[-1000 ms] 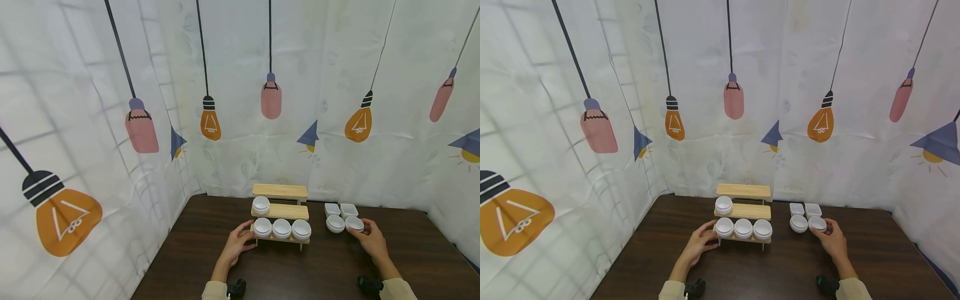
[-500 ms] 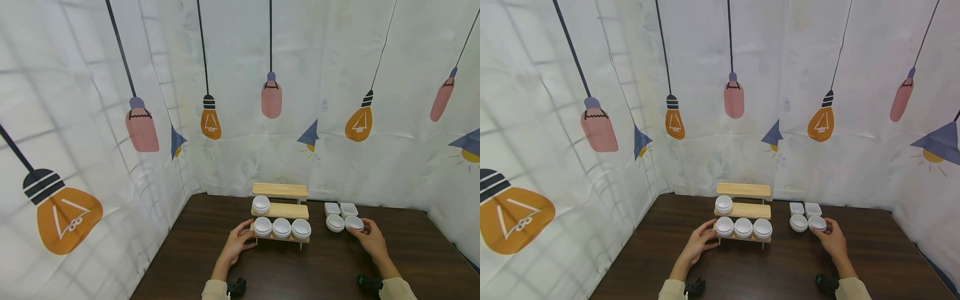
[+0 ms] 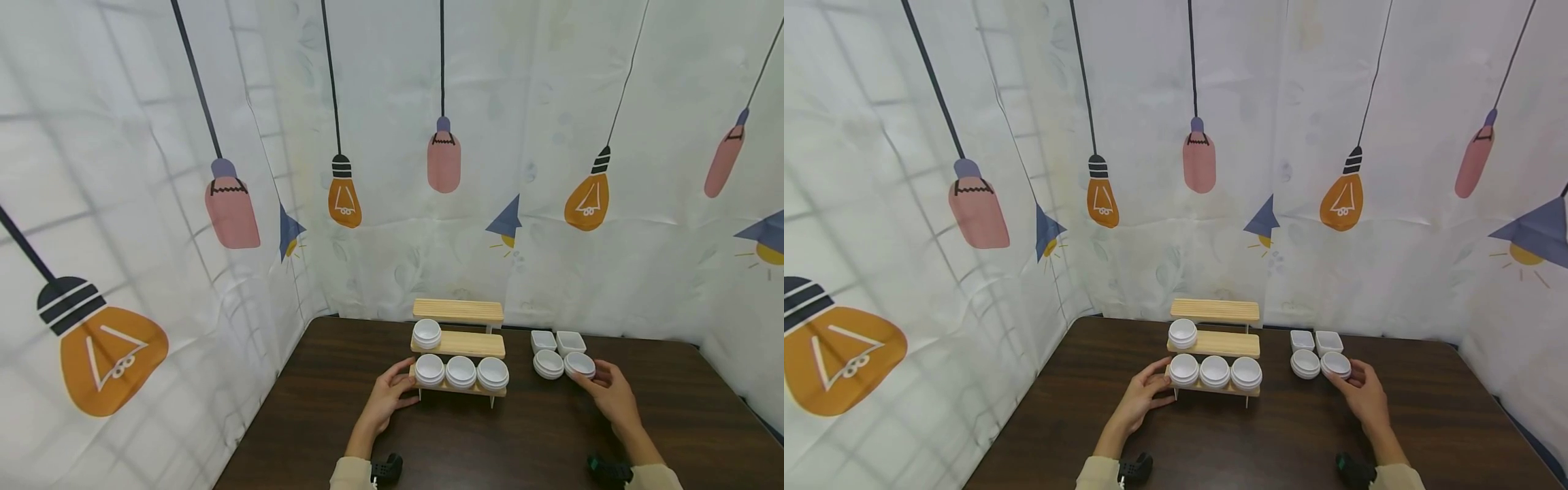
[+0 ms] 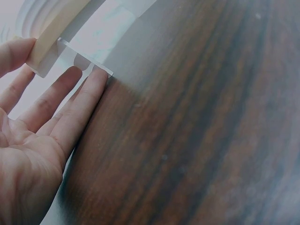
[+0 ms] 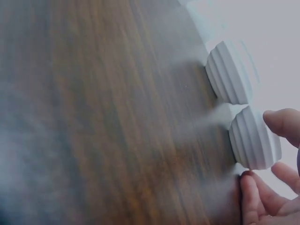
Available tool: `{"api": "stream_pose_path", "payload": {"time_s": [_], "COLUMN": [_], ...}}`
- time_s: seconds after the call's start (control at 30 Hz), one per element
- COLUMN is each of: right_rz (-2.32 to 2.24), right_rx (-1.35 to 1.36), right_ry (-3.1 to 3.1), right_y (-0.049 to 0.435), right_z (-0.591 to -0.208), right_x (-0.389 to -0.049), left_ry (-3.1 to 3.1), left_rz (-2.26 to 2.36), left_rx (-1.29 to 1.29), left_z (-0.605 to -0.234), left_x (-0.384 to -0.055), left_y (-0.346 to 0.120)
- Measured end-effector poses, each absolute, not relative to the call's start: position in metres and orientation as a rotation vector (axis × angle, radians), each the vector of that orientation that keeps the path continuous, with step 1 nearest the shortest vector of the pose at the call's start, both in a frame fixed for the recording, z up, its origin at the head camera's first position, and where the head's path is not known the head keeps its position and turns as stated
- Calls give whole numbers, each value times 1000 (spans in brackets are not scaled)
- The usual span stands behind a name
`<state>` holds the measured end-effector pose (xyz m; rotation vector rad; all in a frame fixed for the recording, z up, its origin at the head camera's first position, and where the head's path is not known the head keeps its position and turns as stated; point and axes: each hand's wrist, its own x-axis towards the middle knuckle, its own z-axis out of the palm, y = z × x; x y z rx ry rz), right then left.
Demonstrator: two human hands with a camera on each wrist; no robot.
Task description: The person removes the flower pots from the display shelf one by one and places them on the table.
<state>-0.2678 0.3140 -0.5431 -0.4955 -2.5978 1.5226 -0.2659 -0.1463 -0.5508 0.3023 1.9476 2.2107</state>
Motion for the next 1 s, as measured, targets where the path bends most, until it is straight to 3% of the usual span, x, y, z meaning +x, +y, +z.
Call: {"api": "stream_pose_path", "payload": {"time_s": [0.57,1.0], "right_rz": [1496,1619], "right_rx": [-675,-431], "right_ry": [-2357,-2246], "right_y": [285,238], "right_z": [-530,-493], "right_x": [-240,-235], "left_ry": [1940,1938], "left_rz": [2207,2209], "left_rx": [268,273], "left_z": [-554,-552], "left_x": [-270,-269], "left_y": [-146,-147]}}
